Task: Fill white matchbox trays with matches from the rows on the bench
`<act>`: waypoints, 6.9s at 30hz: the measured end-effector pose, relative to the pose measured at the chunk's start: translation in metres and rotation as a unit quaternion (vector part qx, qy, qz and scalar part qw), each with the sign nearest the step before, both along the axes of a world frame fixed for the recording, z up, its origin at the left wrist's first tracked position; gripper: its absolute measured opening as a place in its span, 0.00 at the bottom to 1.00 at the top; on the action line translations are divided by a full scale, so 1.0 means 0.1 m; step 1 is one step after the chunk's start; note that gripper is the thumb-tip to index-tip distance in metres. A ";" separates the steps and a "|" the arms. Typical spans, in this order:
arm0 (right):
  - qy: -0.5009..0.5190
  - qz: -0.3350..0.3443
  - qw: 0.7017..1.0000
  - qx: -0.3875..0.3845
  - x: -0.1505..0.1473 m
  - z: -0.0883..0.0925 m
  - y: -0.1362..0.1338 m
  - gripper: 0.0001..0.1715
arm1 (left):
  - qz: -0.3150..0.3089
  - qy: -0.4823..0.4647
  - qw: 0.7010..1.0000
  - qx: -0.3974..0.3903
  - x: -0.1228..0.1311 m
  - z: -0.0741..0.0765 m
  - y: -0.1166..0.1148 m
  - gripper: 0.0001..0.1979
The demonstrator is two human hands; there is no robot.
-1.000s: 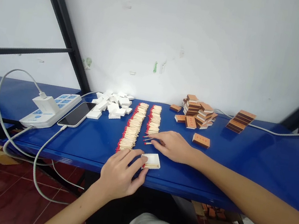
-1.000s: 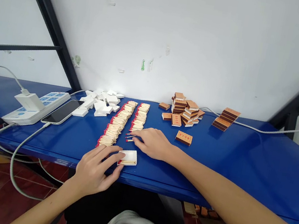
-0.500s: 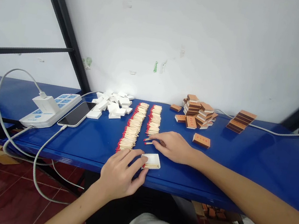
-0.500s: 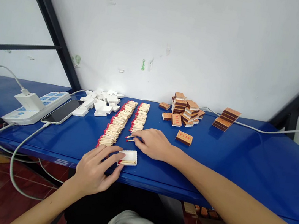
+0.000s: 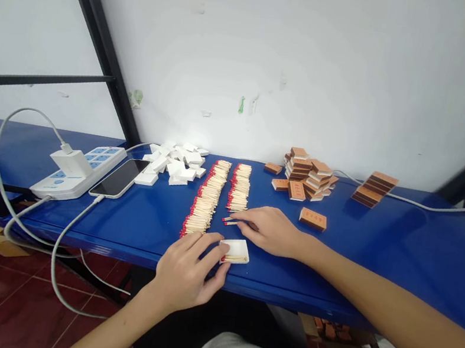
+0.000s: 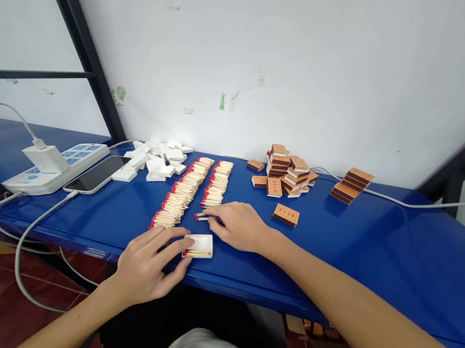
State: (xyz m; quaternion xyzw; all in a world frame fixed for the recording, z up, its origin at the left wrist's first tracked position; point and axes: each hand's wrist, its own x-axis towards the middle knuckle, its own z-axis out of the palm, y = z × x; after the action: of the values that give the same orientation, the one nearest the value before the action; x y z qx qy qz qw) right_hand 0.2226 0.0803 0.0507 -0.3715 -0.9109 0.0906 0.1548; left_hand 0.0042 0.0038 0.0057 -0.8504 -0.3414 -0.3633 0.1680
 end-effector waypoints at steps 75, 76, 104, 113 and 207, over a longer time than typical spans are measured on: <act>0.029 -0.066 0.997 0.014 -0.05 -0.05 -0.03 0.15 | -0.014 0.013 1.000 -0.011 -0.01 0.01 -0.01 0.16; 0.030 -0.064 0.997 0.010 -0.05 -0.05 -0.03 0.14 | -0.014 0.014 1.000 -0.011 -0.01 0.01 -0.01 0.16; 0.013 -0.087 0.995 0.044 0.03 -0.05 0.03 0.17 | -0.014 0.015 1.000 -0.016 -0.01 0.00 0.00 0.14; 0.014 -0.091 0.995 0.041 0.04 -0.07 0.05 0.16 | -0.015 0.015 1.000 -0.017 -0.01 -0.01 0.00 0.14; -0.004 -0.083 0.996 0.040 0.02 0.00 -0.03 0.18 | -0.016 0.014 1.000 -0.016 0.00 0.00 0.00 0.12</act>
State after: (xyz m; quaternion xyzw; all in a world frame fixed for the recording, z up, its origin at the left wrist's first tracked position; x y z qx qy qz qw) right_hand 0.2250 0.0776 0.0512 -0.4401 -0.8802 0.0395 0.1731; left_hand 0.0041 0.0033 0.0061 -0.8636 -0.3306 -0.3484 0.1534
